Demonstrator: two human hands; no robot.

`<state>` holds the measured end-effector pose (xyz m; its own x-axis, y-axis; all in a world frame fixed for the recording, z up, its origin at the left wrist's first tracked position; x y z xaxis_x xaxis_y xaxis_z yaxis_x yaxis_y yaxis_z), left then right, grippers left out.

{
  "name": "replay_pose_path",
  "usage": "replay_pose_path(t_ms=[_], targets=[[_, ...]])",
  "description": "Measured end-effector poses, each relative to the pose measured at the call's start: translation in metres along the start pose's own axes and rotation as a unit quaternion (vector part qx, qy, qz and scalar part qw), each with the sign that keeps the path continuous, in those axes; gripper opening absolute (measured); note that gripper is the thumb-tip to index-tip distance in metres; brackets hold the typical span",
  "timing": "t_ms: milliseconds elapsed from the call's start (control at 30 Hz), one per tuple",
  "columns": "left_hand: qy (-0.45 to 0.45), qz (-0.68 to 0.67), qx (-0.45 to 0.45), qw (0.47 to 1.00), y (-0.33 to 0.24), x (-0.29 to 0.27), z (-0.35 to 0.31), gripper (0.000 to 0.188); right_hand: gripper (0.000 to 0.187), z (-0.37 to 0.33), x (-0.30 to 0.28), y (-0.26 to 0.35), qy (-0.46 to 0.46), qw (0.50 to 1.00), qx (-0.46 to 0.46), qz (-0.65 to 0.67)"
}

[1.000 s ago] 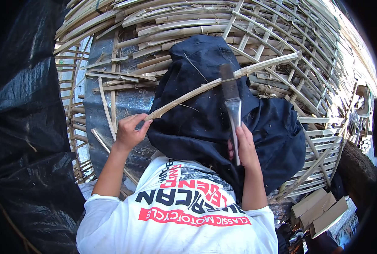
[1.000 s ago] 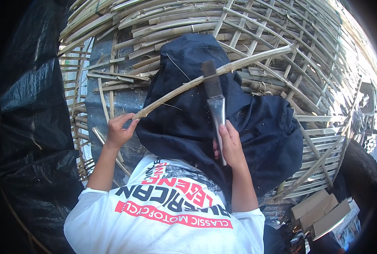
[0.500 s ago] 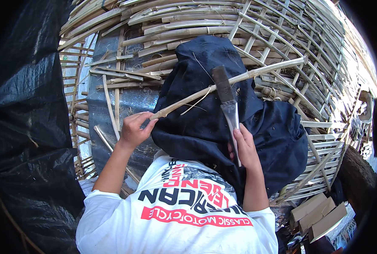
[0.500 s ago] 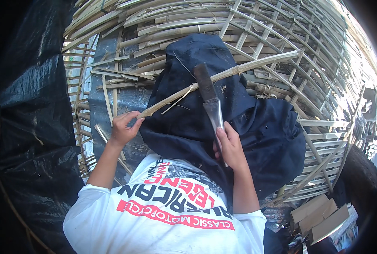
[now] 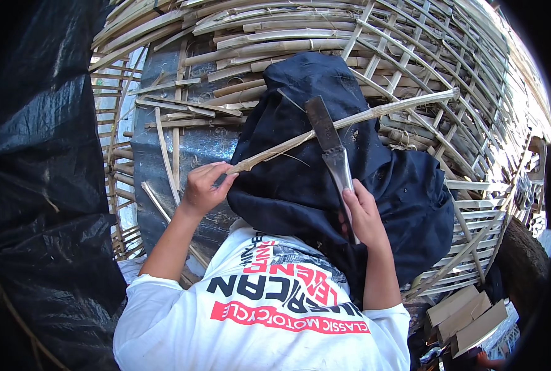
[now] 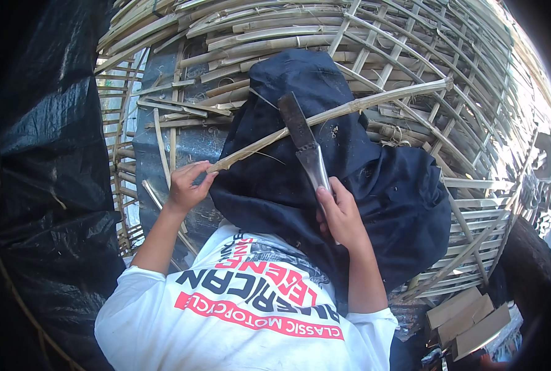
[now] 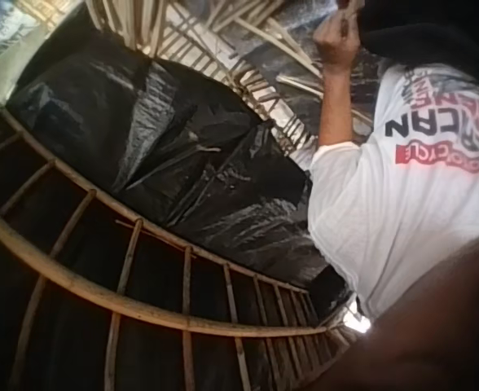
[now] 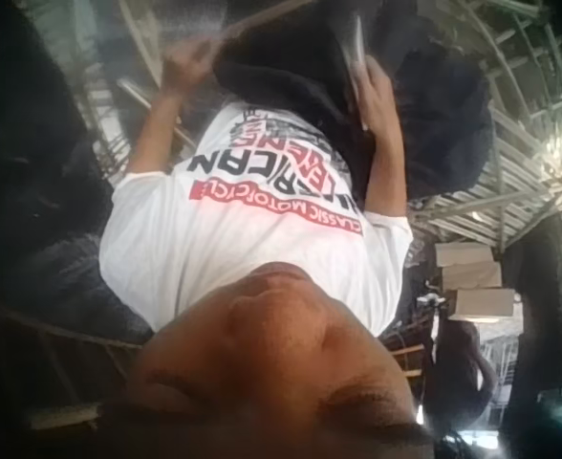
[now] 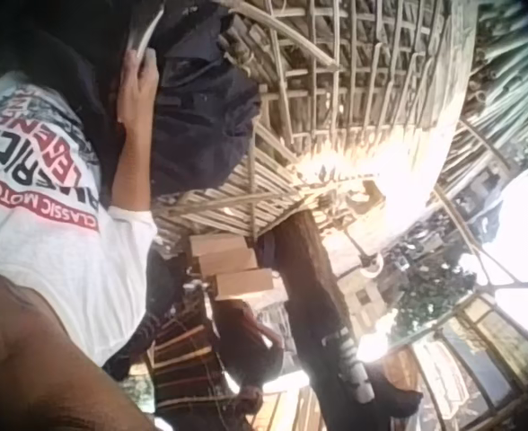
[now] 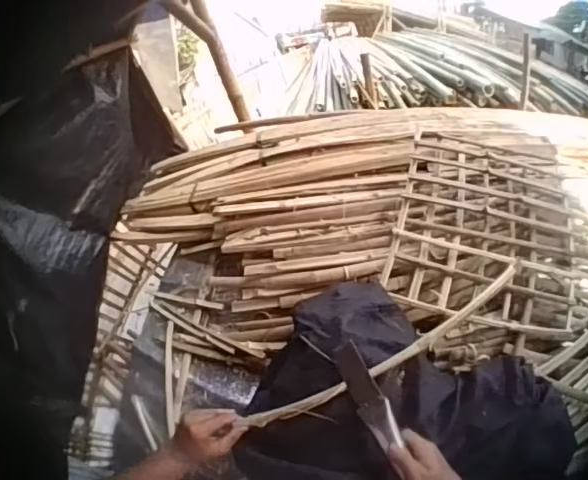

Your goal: The person uses a blade to strip thin layers and shavings from a bamboo stick, holding the stick by hand and pulling the blade along its length.

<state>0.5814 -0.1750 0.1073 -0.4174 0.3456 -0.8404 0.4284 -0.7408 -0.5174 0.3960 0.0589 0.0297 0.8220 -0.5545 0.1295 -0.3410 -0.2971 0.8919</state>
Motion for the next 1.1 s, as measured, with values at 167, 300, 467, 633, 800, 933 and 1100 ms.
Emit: replay_pose_path(t_ms=[167,300,467,633,800,933,1100], targets=[[-0.016,-0.01,0.005,1.0,-0.004,0.005,0.001,0.02,0.029,-0.004,0.016,-0.003,-0.01,0.999,-0.029,-0.015],[-0.005,-0.008,0.012,1.0,-0.005,0.007,-0.001,0.016,0.028,-0.005,0.022,0.002,0.049,0.992,-0.077,-0.082],[-0.014,-0.03,-0.007,0.999,-0.002,0.011,-0.002,0.018,0.028,-0.011,0.011,0.0,-0.046,0.997,-0.041,-0.044],[-0.011,-0.049,-0.024,0.998,0.006,0.011,-0.001,0.018,0.028,-0.009,0.001,-0.001,-0.047,0.998,-0.028,-0.022],[0.002,-0.098,-0.068,0.993,0.015,0.016,0.0,0.017,0.025,-0.01,0.002,-0.009,-0.082,0.995,-0.053,-0.009],[0.051,-0.141,-0.131,0.98,0.028,0.023,0.0,0.014,0.025,-0.007,-0.018,-0.004,-0.098,0.994,-0.045,-0.02],[0.112,-0.203,-0.167,0.958,0.032,0.033,0.003,0.012,0.025,-0.008,0.001,-0.009,-0.036,0.998,-0.037,-0.038]])
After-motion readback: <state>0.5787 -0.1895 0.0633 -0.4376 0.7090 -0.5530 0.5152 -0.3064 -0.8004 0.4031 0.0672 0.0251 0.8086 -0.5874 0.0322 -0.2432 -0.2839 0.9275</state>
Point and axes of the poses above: each hand's wrist, its own z-axis towards the middle knuckle, its own x-axis out of the palm, y = z × x, the point moved 9 cm from there along z, towards the middle knuckle, and after that the axes turned 11 degrees about -x, right-handed, at the moved point
